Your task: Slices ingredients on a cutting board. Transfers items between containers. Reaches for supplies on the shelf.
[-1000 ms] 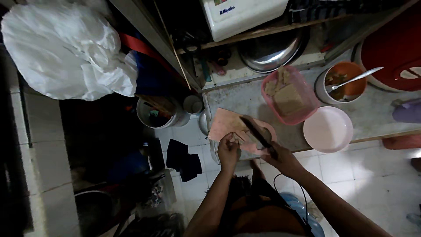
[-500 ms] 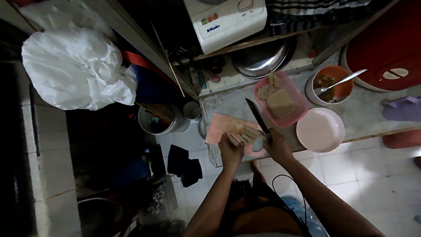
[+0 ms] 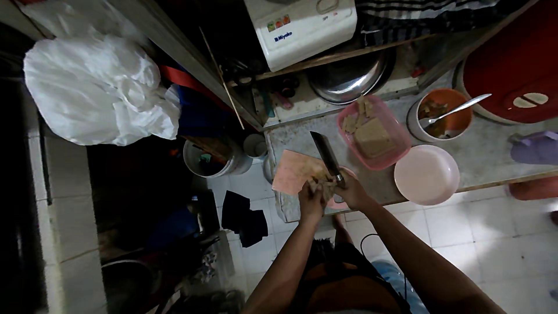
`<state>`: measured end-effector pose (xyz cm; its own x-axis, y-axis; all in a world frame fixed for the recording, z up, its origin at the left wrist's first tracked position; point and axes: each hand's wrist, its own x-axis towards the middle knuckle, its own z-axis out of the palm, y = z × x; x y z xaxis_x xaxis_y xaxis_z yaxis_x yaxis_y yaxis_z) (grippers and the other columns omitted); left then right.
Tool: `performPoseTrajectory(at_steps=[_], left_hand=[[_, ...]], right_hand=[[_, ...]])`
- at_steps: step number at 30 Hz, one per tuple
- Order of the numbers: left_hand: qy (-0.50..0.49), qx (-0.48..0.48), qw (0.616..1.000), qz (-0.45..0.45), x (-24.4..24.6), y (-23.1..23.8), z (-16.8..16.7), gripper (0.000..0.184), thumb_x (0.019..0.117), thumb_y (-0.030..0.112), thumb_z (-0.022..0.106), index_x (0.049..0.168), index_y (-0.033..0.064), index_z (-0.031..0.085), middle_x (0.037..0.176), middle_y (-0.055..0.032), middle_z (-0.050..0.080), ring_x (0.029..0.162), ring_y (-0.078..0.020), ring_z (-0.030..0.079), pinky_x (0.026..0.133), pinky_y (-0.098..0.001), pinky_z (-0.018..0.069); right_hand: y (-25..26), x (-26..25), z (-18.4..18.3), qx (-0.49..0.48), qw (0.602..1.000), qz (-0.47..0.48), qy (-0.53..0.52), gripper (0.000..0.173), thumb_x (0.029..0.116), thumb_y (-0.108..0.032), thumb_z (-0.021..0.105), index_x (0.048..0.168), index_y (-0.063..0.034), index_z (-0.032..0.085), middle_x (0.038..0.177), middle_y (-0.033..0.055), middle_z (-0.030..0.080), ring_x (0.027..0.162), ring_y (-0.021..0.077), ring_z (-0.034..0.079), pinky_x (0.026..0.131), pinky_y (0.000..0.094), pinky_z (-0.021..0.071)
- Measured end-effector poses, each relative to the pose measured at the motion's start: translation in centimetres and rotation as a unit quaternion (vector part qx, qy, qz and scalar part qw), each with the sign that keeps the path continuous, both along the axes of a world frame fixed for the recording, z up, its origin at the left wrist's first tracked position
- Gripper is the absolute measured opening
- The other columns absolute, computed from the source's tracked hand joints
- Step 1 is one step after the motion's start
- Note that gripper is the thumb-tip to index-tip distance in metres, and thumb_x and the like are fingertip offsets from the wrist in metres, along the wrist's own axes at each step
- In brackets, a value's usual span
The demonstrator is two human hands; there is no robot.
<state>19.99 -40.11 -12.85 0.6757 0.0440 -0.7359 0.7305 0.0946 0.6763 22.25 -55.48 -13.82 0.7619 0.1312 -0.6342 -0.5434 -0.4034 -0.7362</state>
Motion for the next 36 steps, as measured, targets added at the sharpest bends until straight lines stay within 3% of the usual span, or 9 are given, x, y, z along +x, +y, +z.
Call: performPoseTrajectory(at_steps=[4, 10, 15, 17, 21, 25, 27, 31, 36], left_hand=[[0.051, -0.052, 0.997, 0.014, 0.2, -1.3, 1.7, 0.043, 0.1106, 0.019, 0.045, 0.150, 0.0051, 0.035, 0.119, -0.0179, 0.061, 0.092, -0.0209, 0.068, 0.079, -0.0348, 0.0597], [0.011, -0.086, 0.996, -0.018, 3.7, -3.4, 6.4, 0.038, 0.1105, 0.021, 0.044, 0.146, 0.0095, 0.041, 0.110, -0.0114, 0.064, 0.088, -0.0164, 0.067, 0.077, -0.0318, 0.0582], [-0.015, -0.109, 0.991, -0.073, 9.7, -7.3, 7.6, 0.050, 0.1108, 0.034, 0.040, 0.158, 0.0206, 0.031, 0.133, -0.0117, 0.058, 0.108, -0.0213, 0.061, 0.088, -0.0383, 0.0535], [-0.014, -0.108, 0.990, -0.086, 11.6, -8.3, 7.6, 0.057, 0.1110, 0.038, 0.038, 0.162, 0.0171, 0.025, 0.153, -0.0161, 0.045, 0.127, -0.0288, 0.054, 0.102, -0.0463, 0.0482], [-0.121, -0.025, 0.988, -0.097, 12.5, -8.9, 6.3, 0.059, 0.1097, 0.034, 0.042, 0.162, 0.0104, 0.026, 0.164, -0.0146, 0.033, 0.143, -0.0268, 0.043, 0.113, -0.0479, 0.0394], [-0.328, 0.177, 0.898, -0.232, 10.9, -10.5, 4.4, 0.041, 0.1017, 0.019, 0.060, 0.140, 0.0041, 0.056, 0.145, -0.0196, 0.051, 0.126, -0.0319, 0.057, 0.101, -0.0497, 0.0514], [-0.341, 0.221, 0.834, -0.373, 10.5, -12.8, 3.8, 0.036, 0.1004, 0.020, 0.063, 0.134, 0.0082, 0.063, 0.140, -0.0170, 0.057, 0.127, -0.0315, 0.058, 0.104, -0.0506, 0.0504], [-0.307, 0.345, 0.689, -0.558, 11.1, -17.4, 1.2, 0.066, 0.0959, 0.032, 0.068, 0.150, 0.0013, 0.047, 0.157, -0.0253, 0.039, 0.146, -0.0426, 0.037, 0.115, -0.0552, 0.0380], [-0.203, 0.439, 0.649, -0.588, 14.6, -19.6, 0.5, 0.104, 0.0808, 0.041, 0.082, 0.157, -0.0046, 0.028, 0.159, -0.0327, 0.030, 0.148, -0.0500, 0.027, 0.115, -0.0636, 0.0314]], right_hand=[[0.7, -0.6, 0.7, 0.023, 0.999, -0.022, 0.029, 0.043, 0.0978, -0.013, 0.066, 0.137, 0.0012, 0.052, 0.118, 0.0212, 0.061, 0.091, 0.0251, 0.066, 0.078, 0.0409, 0.0580], [-1.2, 0.9, 5.9, 0.028, 0.992, -0.114, -0.037, 0.038, 0.0986, -0.010, 0.067, 0.132, 0.0020, 0.052, 0.094, 0.0148, 0.061, 0.070, 0.0170, 0.061, 0.066, 0.0338, 0.0551], [-4.9, 4.7, 6.5, 0.012, 0.972, -0.211, -0.100, 0.040, 0.1023, -0.019, 0.064, 0.138, -0.0058, 0.050, 0.095, 0.0139, 0.061, 0.064, 0.0194, 0.058, 0.056, 0.0367, 0.0530], [-6.0, 6.0, 5.7, 0.001, 0.968, -0.226, -0.109, 0.037, 0.1031, -0.023, 0.063, 0.135, -0.0081, 0.051, 0.092, 0.0133, 0.061, 0.059, 0.0192, 0.056, 0.051, 0.0358, 0.0503], [-7.8, 6.4, 5.2, -0.044, 0.976, -0.193, -0.089, 0.039, 0.1052, -0.022, 0.059, 0.140, -0.0098, 0.048, 0.095, 0.0195, 0.061, 0.068, 0.0285, 0.057, 0.058, 0.0458, 0.0502], [-11.2, 4.3, 6.3, -0.042, 0.963, -0.230, -0.135, 0.041, 0.1026, -0.016, 0.063, 0.140, -0.0051, 0.050, 0.116, 0.0174, 0.066, 0.084, 0.0255, 0.065, 0.071, 0.0451, 0.0565], [-13.3, 2.9, 6.5, -0.052, 0.953, -0.266, -0.138, 0.038, 0.1029, -0.019, 0.063, 0.138, -0.0064, 0.053, 0.110, 0.0156, 0.067, 0.072, 0.0230, 0.066, 0.062, 0.0417, 0.0582], [-16.1, -0.4, 7.0, -0.070, 0.939, -0.308, -0.133, 0.034, 0.1014, -0.015, 0.064, 0.132, -0.0035, 0.056, 0.106, 0.0122, 0.068, 0.065, 0.0168, 0.065, 0.055, 0.0339, 0.0572], [-17.8, -3.5, 7.1, -0.053, 0.941, -0.306, -0.138, 0.033, 0.1002, -0.013, 0.062, 0.131, -0.0022, 0.057, 0.117, 0.0079, 0.072, 0.072, 0.0113, 0.069, 0.053, 0.0270, 0.0554]])
